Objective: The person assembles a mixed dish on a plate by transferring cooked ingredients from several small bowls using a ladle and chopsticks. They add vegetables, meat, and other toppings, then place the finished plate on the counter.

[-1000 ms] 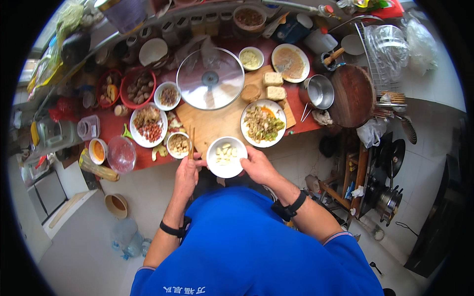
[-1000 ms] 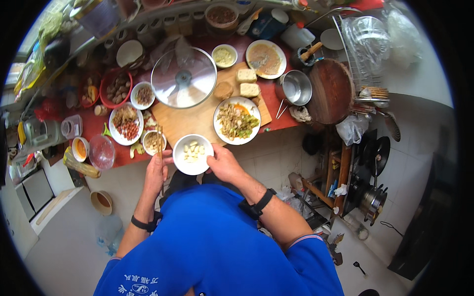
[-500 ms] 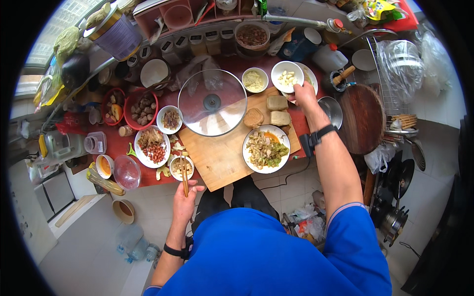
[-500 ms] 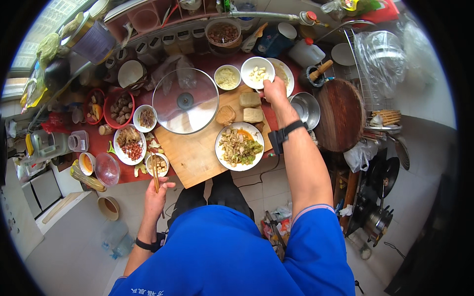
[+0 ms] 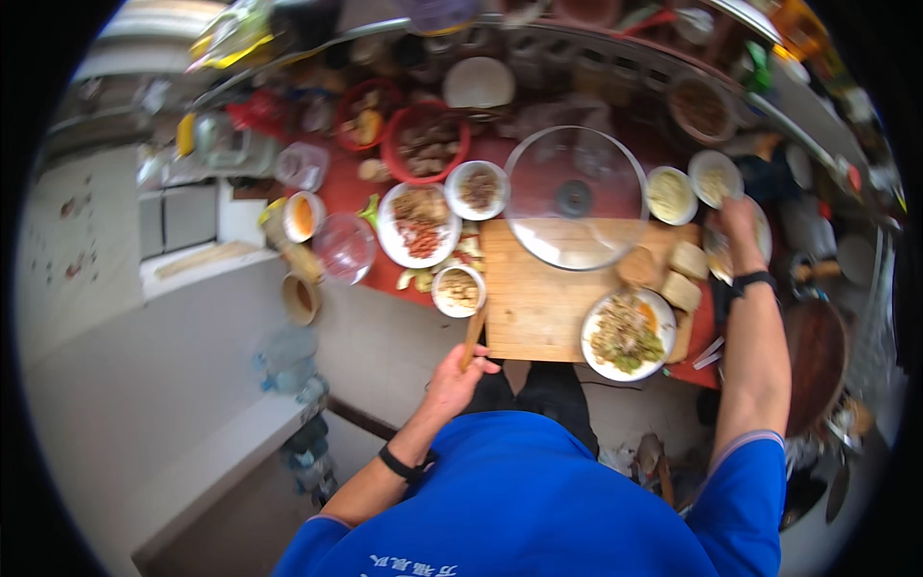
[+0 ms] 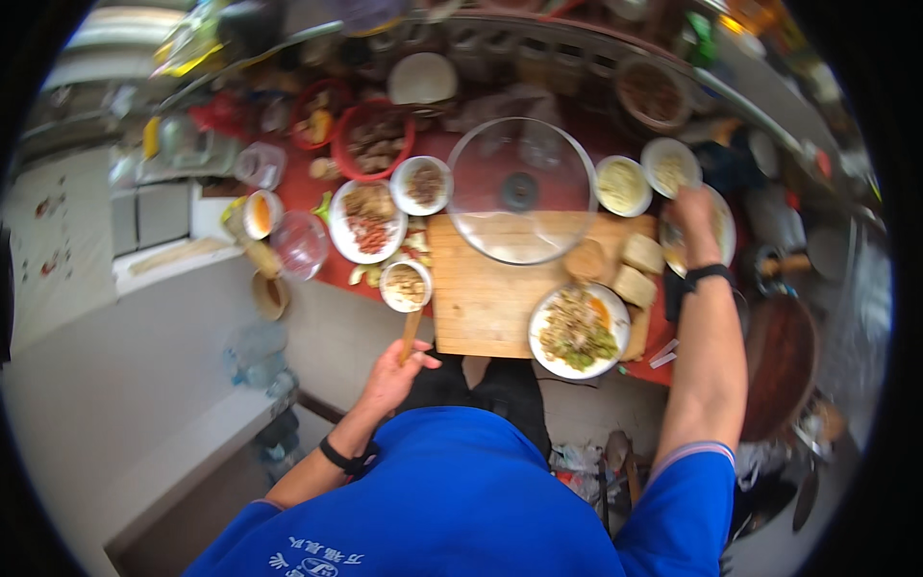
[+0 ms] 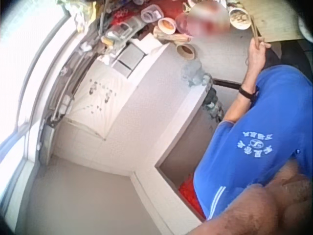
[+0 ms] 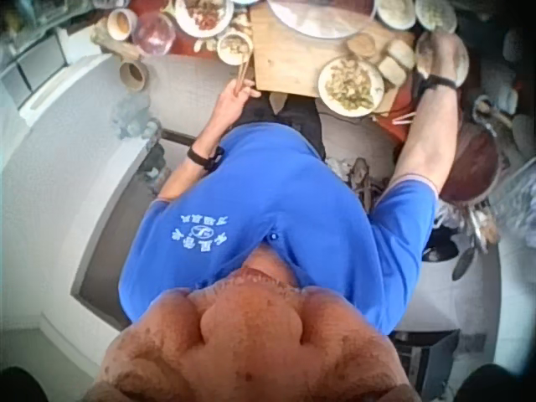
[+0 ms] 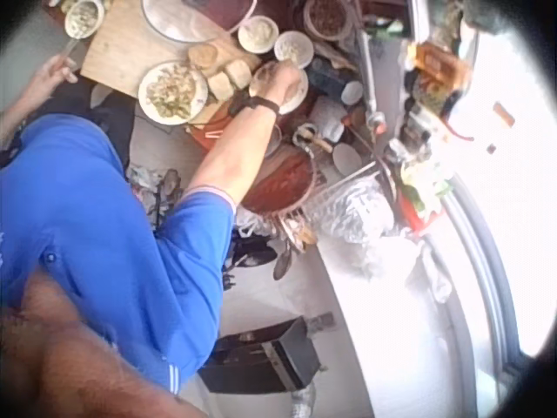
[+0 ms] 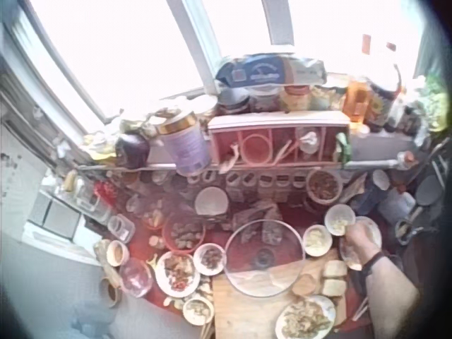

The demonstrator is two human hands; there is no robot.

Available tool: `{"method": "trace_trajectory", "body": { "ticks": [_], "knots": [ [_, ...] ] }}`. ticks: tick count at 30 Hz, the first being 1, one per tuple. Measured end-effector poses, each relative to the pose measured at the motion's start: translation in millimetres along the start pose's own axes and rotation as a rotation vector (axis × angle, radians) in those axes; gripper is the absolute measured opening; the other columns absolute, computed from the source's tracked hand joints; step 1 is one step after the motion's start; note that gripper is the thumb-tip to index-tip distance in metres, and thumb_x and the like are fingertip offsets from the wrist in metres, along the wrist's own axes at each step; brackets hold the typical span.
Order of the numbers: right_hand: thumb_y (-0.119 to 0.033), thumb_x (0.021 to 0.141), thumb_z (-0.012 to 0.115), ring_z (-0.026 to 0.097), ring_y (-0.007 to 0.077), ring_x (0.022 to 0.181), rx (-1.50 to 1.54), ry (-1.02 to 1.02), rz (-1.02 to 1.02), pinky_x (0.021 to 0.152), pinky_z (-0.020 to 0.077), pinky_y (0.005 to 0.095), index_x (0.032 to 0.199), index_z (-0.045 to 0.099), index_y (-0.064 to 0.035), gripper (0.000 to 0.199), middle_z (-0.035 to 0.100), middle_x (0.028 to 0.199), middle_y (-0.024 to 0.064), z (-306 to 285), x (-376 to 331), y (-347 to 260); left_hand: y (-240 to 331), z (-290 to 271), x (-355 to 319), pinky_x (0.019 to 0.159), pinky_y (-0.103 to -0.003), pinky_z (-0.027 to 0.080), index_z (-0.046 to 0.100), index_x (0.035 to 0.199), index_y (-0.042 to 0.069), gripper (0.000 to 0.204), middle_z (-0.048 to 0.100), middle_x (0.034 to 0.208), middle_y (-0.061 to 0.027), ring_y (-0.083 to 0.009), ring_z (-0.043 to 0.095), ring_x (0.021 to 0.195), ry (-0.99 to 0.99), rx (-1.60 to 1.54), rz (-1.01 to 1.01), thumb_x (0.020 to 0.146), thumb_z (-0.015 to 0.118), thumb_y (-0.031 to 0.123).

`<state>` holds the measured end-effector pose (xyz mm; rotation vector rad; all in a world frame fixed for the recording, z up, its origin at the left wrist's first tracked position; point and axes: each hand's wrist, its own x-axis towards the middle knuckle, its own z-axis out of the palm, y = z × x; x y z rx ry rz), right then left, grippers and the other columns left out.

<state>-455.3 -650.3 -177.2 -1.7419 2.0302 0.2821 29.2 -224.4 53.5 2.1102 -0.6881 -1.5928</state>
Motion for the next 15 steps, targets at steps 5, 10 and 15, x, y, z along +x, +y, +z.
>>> {"method": "trace_trajectory", "body": {
  "ticks": [5,10,15],
  "knots": [
    [-0.016,0.091,0.056,0.071,0.0314,0.057,0.654,0.105,0.203,0.051,0.0546,0.0454,0.110,0.066,0.0061,0.030,0.072,0.078,0.0202,1,1,9,-8,0,2,0.087,-0.027,0.051,0.062,0.125,0.006,0.020,0.080,0.100,-0.0050,-0.0083,0.067,0.093,-0.002,-0.129,-0.030,0.109,0.056,0.016],
    [-0.012,0.092,0.053,0.068,0.0319,0.052,0.478,0.087,0.169,0.045,0.0502,0.0437,0.115,0.064,0.0072,0.032,0.071,0.073,0.0195,-10,2,0,-9,-1,-1,0.093,-0.028,0.049,0.061,0.126,0.006,0.021,0.078,0.101,-0.0054,-0.0096,0.067,0.099,-0.007,-0.151,-0.102,0.110,0.056,0.018],
    [-0.013,0.095,0.053,0.074,0.0471,0.078,0.328,0.108,0.139,0.066,0.0589,0.0536,0.125,0.057,0.0076,0.037,0.074,0.094,0.0315,-6,28,13,-11,-9,-4,0.094,-0.028,0.050,0.061,0.126,0.006,0.021,0.078,0.101,-0.0055,-0.0102,0.067,0.099,0.005,-0.119,-0.068,0.110,0.056,0.018]
  ]
}}
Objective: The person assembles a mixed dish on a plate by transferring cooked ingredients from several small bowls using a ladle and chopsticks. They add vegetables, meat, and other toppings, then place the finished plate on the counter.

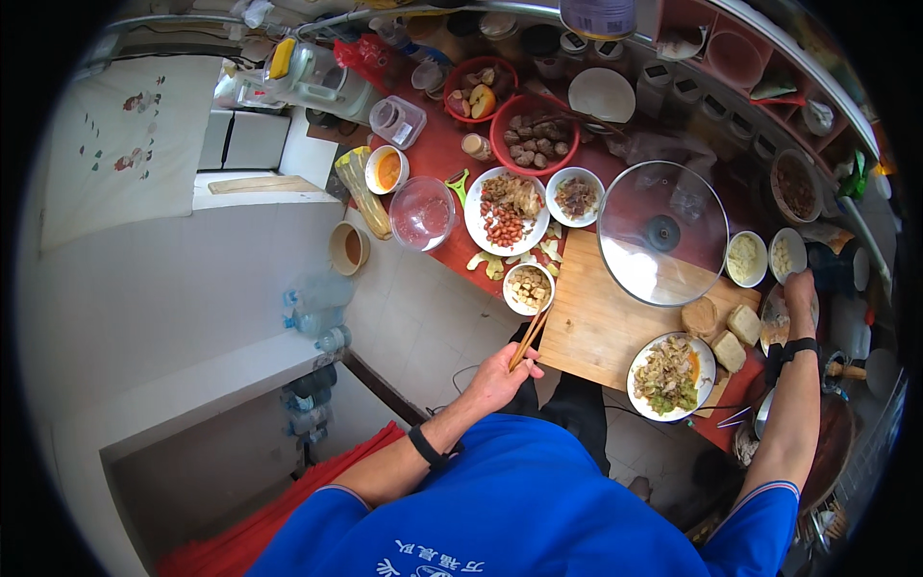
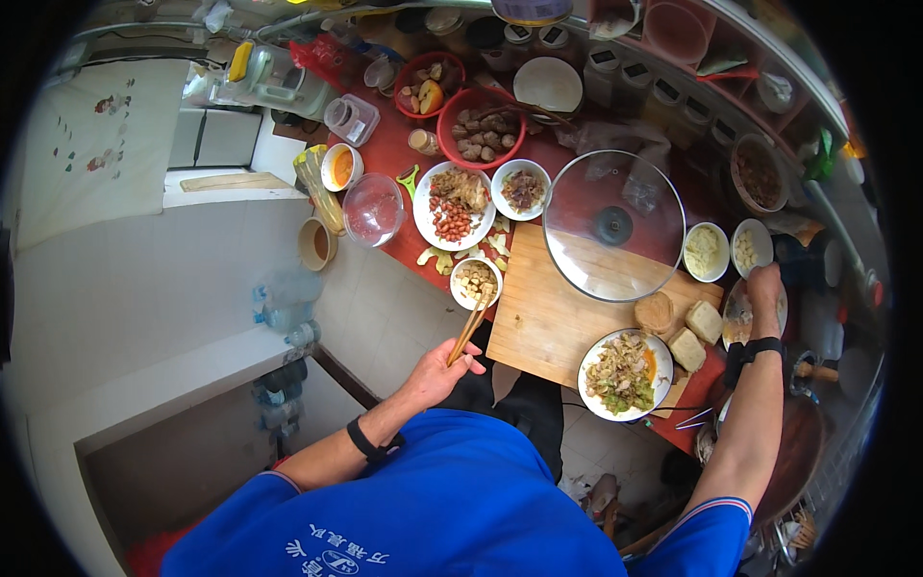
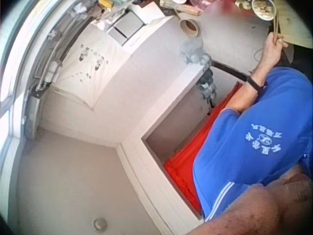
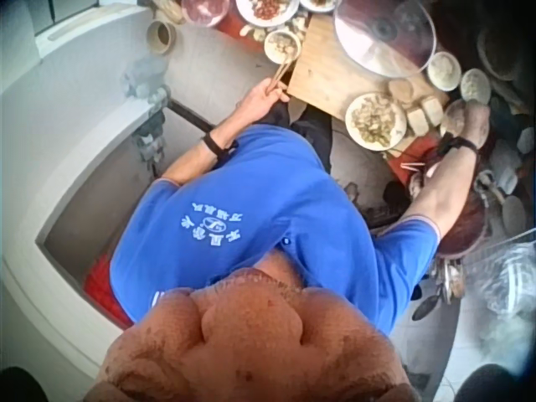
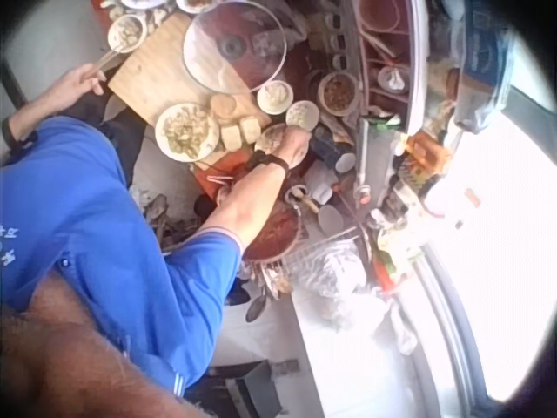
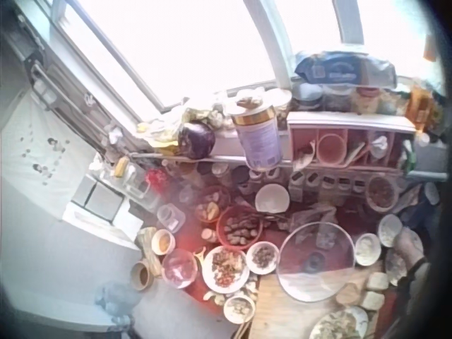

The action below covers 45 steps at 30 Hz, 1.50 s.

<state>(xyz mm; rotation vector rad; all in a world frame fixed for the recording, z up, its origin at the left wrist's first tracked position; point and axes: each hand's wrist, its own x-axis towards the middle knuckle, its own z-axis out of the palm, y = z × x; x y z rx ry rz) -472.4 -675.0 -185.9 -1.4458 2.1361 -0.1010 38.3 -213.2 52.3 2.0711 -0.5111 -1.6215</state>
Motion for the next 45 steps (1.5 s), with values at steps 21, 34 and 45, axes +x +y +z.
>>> {"method": "trace_trajectory", "body": {
  "ticks": [21,34,45],
  "knots": [
    [-0.029,0.101,0.056,0.066,0.0493,0.117,-0.280,0.160,-0.159,0.100,0.0535,0.0559,0.136,0.056,-0.0017,0.044,0.071,0.121,0.0323,-27,-63,-61,-8,-1,0,0.098,-0.028,0.049,0.065,0.127,0.007,0.022,0.079,0.100,-0.0062,-0.0087,0.067,0.099,-0.009,0.002,-0.013,0.111,0.054,0.017],
    [-0.018,0.101,0.064,0.069,0.0137,0.080,0.253,0.077,-0.159,0.071,0.0555,0.0296,0.137,0.060,0.0027,0.042,0.074,0.097,0.0106,-129,-247,-24,-24,-65,34,0.047,-0.021,0.036,0.067,0.122,0.006,0.031,0.078,0.091,-0.0043,-0.0022,0.045,0.052,-0.055,-0.004,0.056,0.114,0.049,0.030],
    [-0.005,0.082,0.085,0.067,0.0297,0.097,0.320,-0.382,-0.558,0.087,0.0589,0.0399,0.152,0.043,-0.0033,0.082,0.065,0.108,0.0141,-6,-632,-224,40,-94,27,0.108,-0.045,0.052,0.056,0.142,0.008,0.049,0.064,0.144,-0.0185,-0.0301,0.062,0.132,-0.693,-0.966,-0.118,0.114,0.036,0.043]
  ]
}}
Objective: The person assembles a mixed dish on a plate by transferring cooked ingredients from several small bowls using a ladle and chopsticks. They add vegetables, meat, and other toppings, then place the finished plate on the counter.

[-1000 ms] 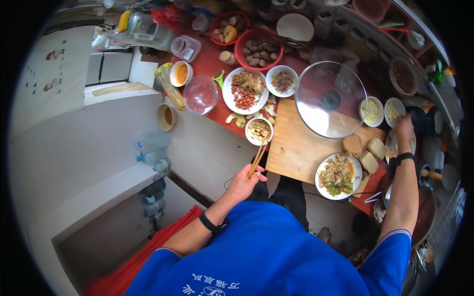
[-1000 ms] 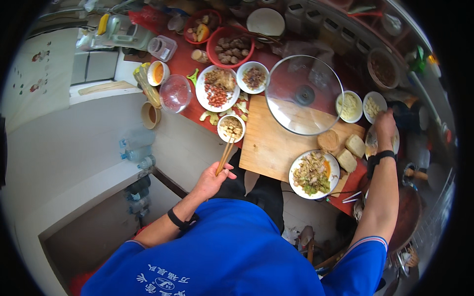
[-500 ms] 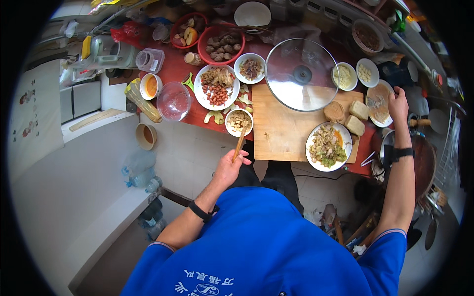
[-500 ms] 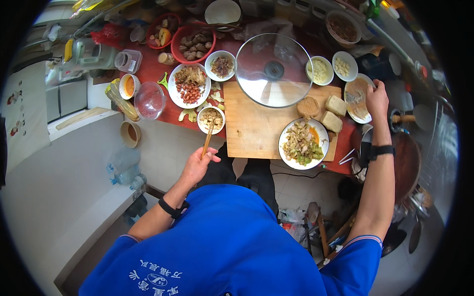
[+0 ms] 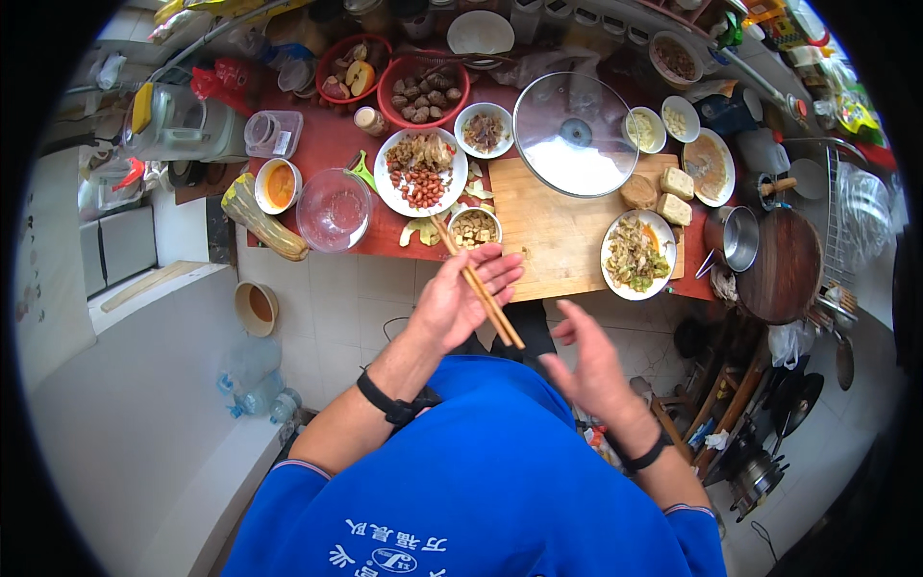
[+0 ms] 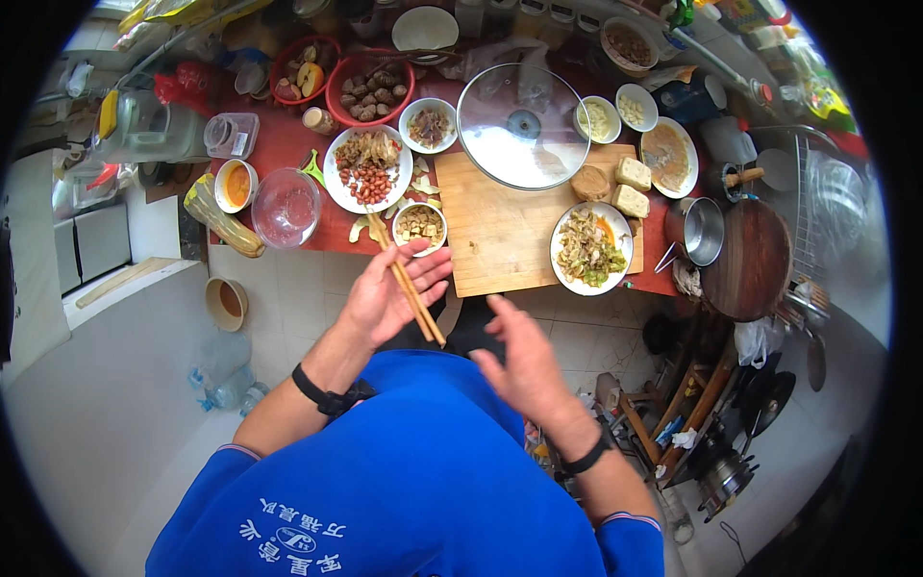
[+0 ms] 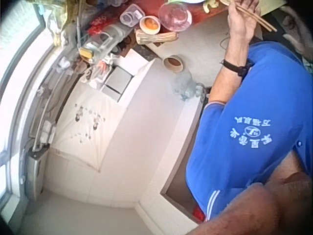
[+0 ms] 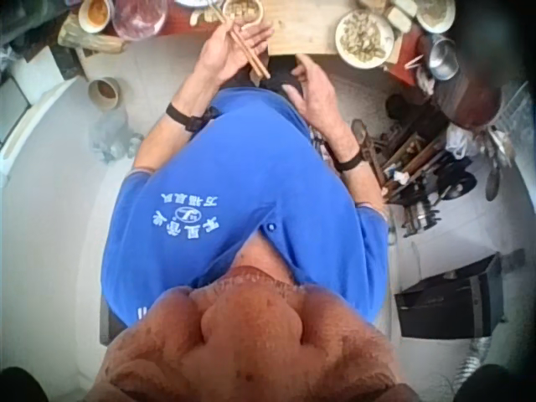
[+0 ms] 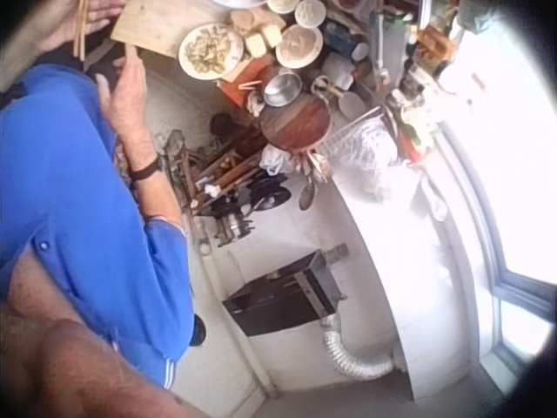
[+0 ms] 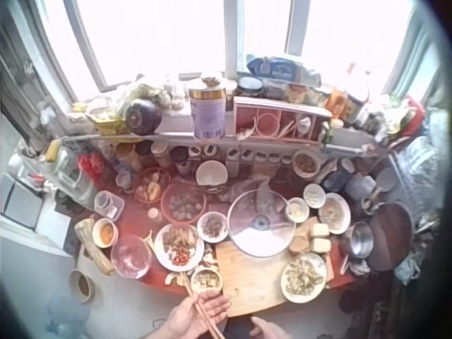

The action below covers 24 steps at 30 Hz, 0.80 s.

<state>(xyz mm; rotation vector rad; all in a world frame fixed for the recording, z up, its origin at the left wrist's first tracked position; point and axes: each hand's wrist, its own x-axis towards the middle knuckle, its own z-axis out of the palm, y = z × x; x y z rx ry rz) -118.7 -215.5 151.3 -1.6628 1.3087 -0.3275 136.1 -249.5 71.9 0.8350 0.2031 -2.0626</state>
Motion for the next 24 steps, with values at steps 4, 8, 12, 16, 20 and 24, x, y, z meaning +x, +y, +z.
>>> {"method": "trace_trajectory", "body": {
  "ticks": [4,8,12,16,20,24],
  "knots": [
    [-0.003,0.084,0.081,0.065,0.0298,0.095,0.155,0.166,-0.115,0.085,0.0556,0.0404,0.148,0.049,-0.0027,0.072,0.064,0.110,0.0160,46,12,-40,-16,13,-3,0.119,-0.047,0.042,0.054,0.144,0.009,0.048,0.054,0.155,-0.0203,-0.0319,0.050,0.145,-0.089,-0.017,-0.075,0.114,0.037,0.042],
    [-0.002,0.085,0.075,0.064,0.0350,0.091,0.141,0.333,-0.252,0.081,0.0551,0.0444,0.129,0.064,-0.0032,0.045,0.065,0.102,0.0166,52,33,-43,-24,16,-5,0.123,-0.051,0.039,0.050,0.146,0.007,0.049,0.052,0.156,-0.0217,-0.0339,0.047,0.146,-0.142,0.041,-0.106,0.116,0.034,0.041],
    [0.000,0.089,0.067,0.067,0.0350,0.089,0.211,0.410,-0.214,0.082,0.0557,0.0422,0.110,0.071,-0.0016,0.020,0.068,0.096,0.0159,55,49,-34,-19,17,2,0.123,-0.051,0.039,0.050,0.146,0.006,0.049,0.048,0.159,-0.0221,-0.0338,0.047,0.146,-0.157,0.011,-0.157,0.116,0.032,0.041],
    [0.001,0.092,0.065,0.069,0.0321,0.087,0.225,0.440,-0.230,0.079,0.0566,0.0391,0.107,0.071,-0.0014,0.017,0.069,0.096,0.0157,59,68,-28,-21,27,6,0.124,-0.048,0.038,0.045,0.153,0.004,0.056,0.044,0.162,-0.0215,-0.0328,0.048,0.145,-0.212,0.067,-0.154,0.116,0.030,0.045],
    [-0.005,0.097,0.061,0.069,0.0303,0.081,0.230,0.533,-0.215,0.074,0.0554,0.0390,0.106,0.070,0.0000,0.014,0.068,0.093,0.0161,48,100,-15,8,22,29,0.113,-0.042,0.045,0.051,0.148,0.000,0.071,0.062,0.143,-0.0177,-0.0246,0.058,0.133,0.005,0.334,-0.130,0.113,0.030,0.057],
    [-0.008,0.100,0.057,0.069,0.0302,0.082,0.256,0.601,-0.174,0.075,0.0549,0.0385,0.111,0.069,0.0029,0.019,0.070,0.093,0.0177,36,141,11,81,-8,97,0.090,-0.034,0.055,0.060,0.138,-0.001,0.055,0.075,0.115,-0.0109,-0.0182,0.072,0.096,0.335,1.041,0.255,0.112,0.045,0.045]
  ]
}}
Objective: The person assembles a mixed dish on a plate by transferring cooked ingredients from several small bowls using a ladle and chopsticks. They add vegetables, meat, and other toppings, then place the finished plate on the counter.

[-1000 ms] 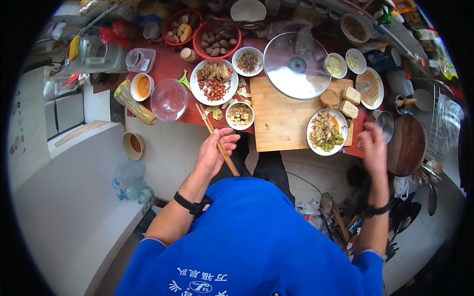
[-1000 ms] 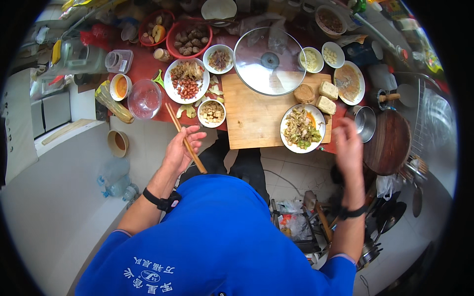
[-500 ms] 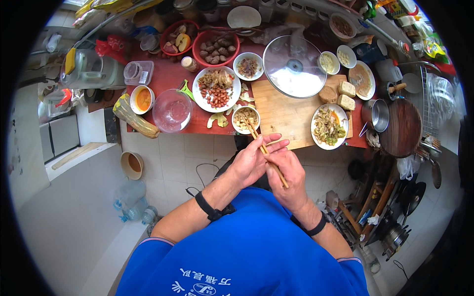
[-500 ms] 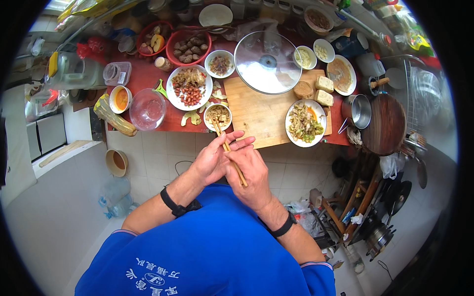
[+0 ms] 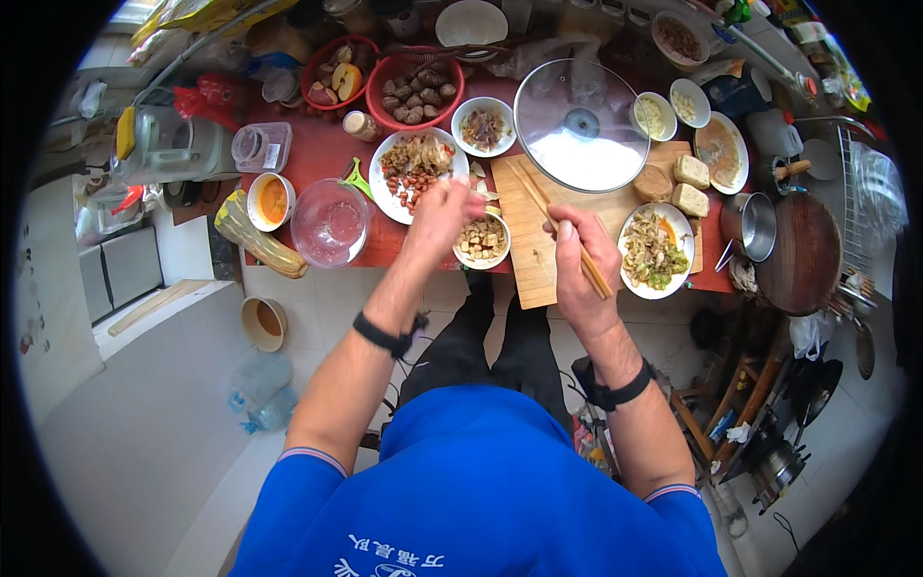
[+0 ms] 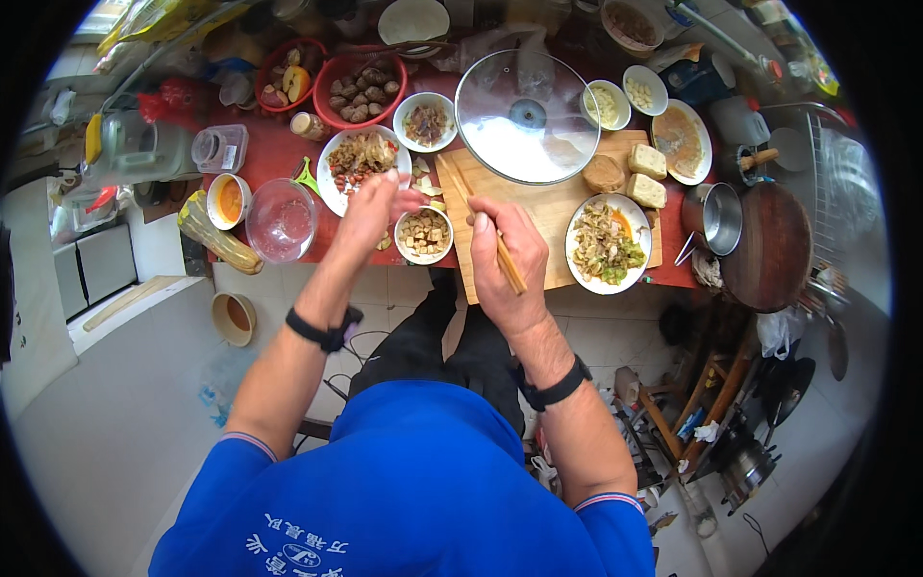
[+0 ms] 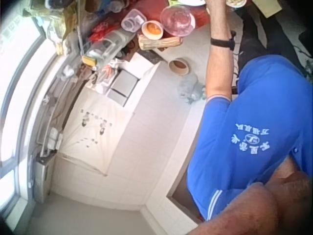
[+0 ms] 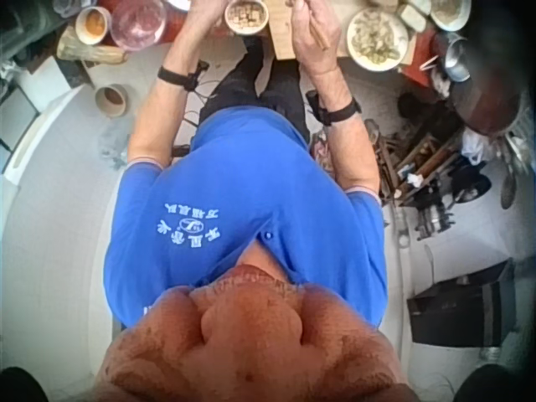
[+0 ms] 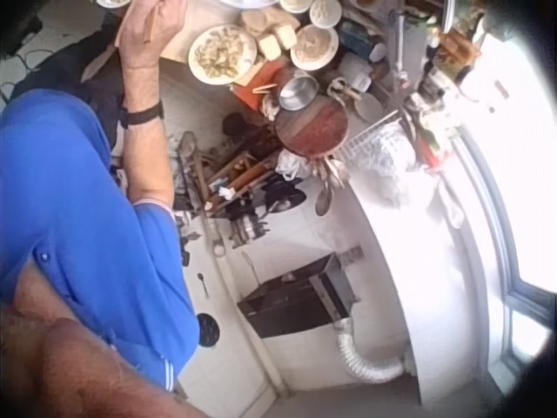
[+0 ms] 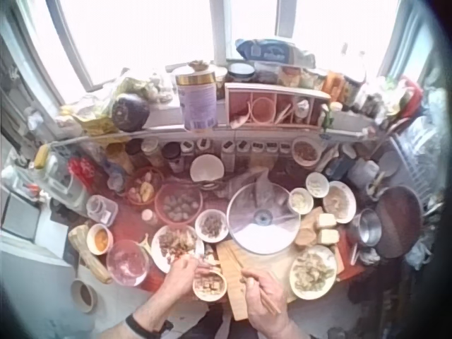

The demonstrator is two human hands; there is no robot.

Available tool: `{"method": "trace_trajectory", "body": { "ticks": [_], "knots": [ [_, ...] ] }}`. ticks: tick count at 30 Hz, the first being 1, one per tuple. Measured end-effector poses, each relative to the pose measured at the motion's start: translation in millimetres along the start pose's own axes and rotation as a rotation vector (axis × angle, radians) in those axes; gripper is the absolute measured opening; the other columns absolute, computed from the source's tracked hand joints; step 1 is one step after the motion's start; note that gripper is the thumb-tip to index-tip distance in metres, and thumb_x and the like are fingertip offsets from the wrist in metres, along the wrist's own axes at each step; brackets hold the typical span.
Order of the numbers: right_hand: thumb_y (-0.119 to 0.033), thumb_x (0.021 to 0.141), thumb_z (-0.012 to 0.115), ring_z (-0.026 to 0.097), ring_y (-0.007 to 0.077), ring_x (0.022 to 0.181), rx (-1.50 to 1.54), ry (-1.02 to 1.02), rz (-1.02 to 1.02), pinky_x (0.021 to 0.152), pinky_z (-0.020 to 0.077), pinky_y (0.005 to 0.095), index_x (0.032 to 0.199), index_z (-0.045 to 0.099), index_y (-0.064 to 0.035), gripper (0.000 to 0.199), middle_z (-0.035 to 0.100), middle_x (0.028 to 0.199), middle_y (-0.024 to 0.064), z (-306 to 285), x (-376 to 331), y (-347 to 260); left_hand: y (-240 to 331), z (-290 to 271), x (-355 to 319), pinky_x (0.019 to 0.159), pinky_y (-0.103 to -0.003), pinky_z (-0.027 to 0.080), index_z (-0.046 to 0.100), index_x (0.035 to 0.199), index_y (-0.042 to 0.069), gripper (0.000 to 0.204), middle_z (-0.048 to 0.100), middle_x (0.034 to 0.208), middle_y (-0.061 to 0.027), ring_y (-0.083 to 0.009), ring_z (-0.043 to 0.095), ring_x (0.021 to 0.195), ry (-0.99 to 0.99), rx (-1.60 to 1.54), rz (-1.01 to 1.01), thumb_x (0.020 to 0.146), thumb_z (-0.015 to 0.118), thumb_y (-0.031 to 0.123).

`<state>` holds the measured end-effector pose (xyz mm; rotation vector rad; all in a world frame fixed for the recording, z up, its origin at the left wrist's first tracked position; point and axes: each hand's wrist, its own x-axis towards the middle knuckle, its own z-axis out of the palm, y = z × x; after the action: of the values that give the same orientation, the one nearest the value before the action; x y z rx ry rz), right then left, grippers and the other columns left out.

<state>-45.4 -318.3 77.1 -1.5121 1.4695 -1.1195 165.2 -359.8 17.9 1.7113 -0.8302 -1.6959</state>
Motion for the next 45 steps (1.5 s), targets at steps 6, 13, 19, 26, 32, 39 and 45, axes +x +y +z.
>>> {"method": "trace_trajectory", "body": {
  "ticks": [6,13,19,26,32,39,45],
  "knots": [
    [-0.009,0.101,0.057,0.073,0.0290,0.091,-0.020,-0.061,0.084,0.081,0.0578,0.0381,0.120,0.067,0.0041,0.025,0.073,0.099,0.0188,11,26,41,3,-8,93,0.097,-0.049,0.054,0.057,0.136,-0.005,0.051,0.067,0.118,-0.0227,-0.0390,0.067,0.111,0.363,0.885,0.421,0.097,0.071,0.025],
    [-0.008,0.099,0.060,0.074,0.0261,0.088,0.027,-0.064,0.180,0.080,0.0585,0.0370,0.119,0.065,0.0038,0.024,0.074,0.098,0.0172,12,40,59,11,-2,128,0.099,-0.049,0.054,0.062,0.131,0.002,0.044,0.064,0.120,-0.0223,-0.0385,0.064,0.115,0.415,1.192,0.454,0.094,0.074,0.021],
    [-0.008,0.098,0.060,0.072,0.0268,0.086,0.028,-0.080,0.163,0.078,0.0574,0.0385,0.115,0.065,0.0023,0.021,0.072,0.095,0.0166,19,54,71,14,-3,133,0.096,-0.049,0.056,0.061,0.129,0.005,0.039,0.073,0.116,-0.0208,-0.0374,0.070,0.112,0.370,1.148,0.273,0.098,0.071,0.025],
    [-0.011,0.096,0.061,0.069,0.0358,0.092,-0.091,-0.138,0.173,0.084,0.0563,0.0441,0.113,0.065,0.0011,0.021,0.071,0.098,0.0183,28,68,90,16,2,144,0.091,-0.052,0.058,0.058,0.126,0.001,0.040,0.075,0.110,-0.0231,-0.0405,0.074,0.104,0.382,1.141,0.056,0.100,0.068,0.030],
    [-0.011,0.095,0.061,0.068,0.0396,0.096,-0.146,-0.134,0.113,0.087,0.0558,0.0467,0.111,0.065,0.0011,0.020,0.072,0.101,0.0179,35,71,95,8,0,153,0.089,-0.054,0.058,0.057,0.126,-0.001,0.041,0.075,0.106,-0.0245,-0.0424,0.073,0.103,0.328,1.178,0.070,0.101,0.064,0.031],
    [-0.009,0.097,0.061,0.072,0.0341,0.091,-0.018,-0.153,0.181,0.083,0.0579,0.0409,0.111,0.066,-0.0002,0.018,0.072,0.099,0.0181,33,63,81,15,-2,134,0.086,-0.056,0.056,0.054,0.126,0.000,0.038,0.074,0.102,-0.0270,-0.0446,0.073,0.098,0.331,1.159,0.099,0.100,0.062,0.027],
    [-0.007,0.097,0.061,0.073,0.0331,0.090,0.006,-0.183,0.236,0.082,0.0580,0.0404,0.112,0.067,-0.0011,0.017,0.072,0.099,0.0173,31,53,57,12,-13,97,0.084,-0.057,0.056,0.057,0.124,0.000,0.036,0.074,0.098,-0.0263,-0.0454,0.072,0.094,0.367,1.123,0.203,0.098,0.062,0.024]
  ]
}}
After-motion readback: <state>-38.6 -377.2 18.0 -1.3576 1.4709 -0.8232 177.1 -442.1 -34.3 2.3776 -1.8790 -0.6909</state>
